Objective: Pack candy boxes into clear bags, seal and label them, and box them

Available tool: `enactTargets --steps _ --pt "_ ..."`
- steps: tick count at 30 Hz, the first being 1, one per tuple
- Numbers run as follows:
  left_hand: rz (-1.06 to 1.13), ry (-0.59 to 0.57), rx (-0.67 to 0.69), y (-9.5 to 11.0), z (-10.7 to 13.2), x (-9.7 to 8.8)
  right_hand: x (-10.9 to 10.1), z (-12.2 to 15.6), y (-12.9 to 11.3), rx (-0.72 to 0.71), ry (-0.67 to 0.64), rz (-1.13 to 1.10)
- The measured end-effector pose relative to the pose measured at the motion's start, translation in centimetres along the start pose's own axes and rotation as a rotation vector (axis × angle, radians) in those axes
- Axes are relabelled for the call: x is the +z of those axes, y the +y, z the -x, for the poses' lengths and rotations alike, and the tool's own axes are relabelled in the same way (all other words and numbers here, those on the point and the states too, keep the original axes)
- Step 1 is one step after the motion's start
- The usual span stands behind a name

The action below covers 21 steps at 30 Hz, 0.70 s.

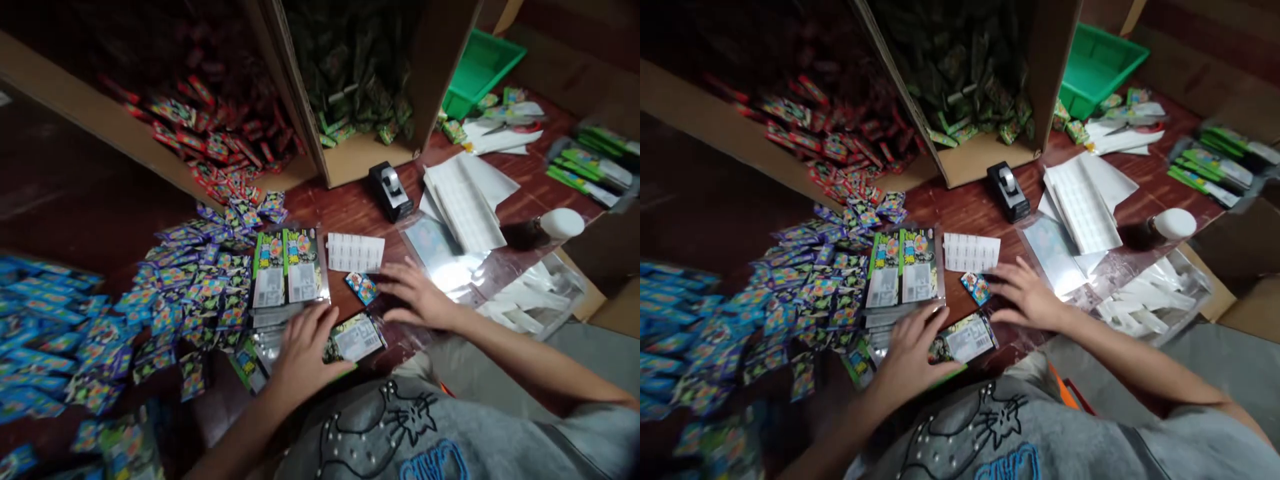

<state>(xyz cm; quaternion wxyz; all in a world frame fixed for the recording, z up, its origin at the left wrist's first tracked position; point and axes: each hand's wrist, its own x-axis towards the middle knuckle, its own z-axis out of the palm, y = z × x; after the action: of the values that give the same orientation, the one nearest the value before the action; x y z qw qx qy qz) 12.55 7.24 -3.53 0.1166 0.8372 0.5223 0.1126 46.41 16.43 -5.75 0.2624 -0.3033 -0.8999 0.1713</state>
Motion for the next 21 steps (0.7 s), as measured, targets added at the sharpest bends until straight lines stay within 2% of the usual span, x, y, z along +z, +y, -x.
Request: enactTargets --steps 2,4,7,9,11,12,14,16,18,21 --pt "-0.067 0.102 0.019 -4.5 -3.9 -2.3 -2.5 -4.9 3.6 0.026 0.121 0.033" --pt "-0.132 0.198 -0.02 -9.8 -9.2 -4.3 -5.1 -11.3 8.3 0.055 0.183 0.114" --pt "-0.157 0.26 -0.14 -16.6 -18.2 -6.4 -7.8 -21.3 16.4 0.235 0.123 0.289" --pt "-0.156 0.291 -0.227 -19.8 -23.5 -7.6 -8.6 -27.2 21.1 0.445 0.078 0.41" --pt "-0.177 0.324 -0.32 -21.9 -27.7 -9.0 -8.7 -31.9 24.7 0.613 0.085 0.493" --pt "-0.196 0.331 -0.36 -22.7 -29.4 -9.6 -8.6 -33.8 26.2 0.648 0.112 0.513" --pt "-0.234 0.315 -0.419 -23.9 -32.2 -10.7 -8.1 -36.6 28.3 0.619 0.174 0.504" --pt "-0.247 0.261 -0.436 -24.8 -34.2 -11.0 -7.6 -38.3 29.8 0.519 0.205 0.469" --pt "-0.245 0.213 -0.43 -25.4 -35.5 -10.7 -7.0 -39.2 30.6 0.447 0.179 0.474" --pt "-0.251 0.23 -0.419 -25.6 -36.1 -9.4 -6.3 -39.3 30.5 0.44 0.125 0.563"
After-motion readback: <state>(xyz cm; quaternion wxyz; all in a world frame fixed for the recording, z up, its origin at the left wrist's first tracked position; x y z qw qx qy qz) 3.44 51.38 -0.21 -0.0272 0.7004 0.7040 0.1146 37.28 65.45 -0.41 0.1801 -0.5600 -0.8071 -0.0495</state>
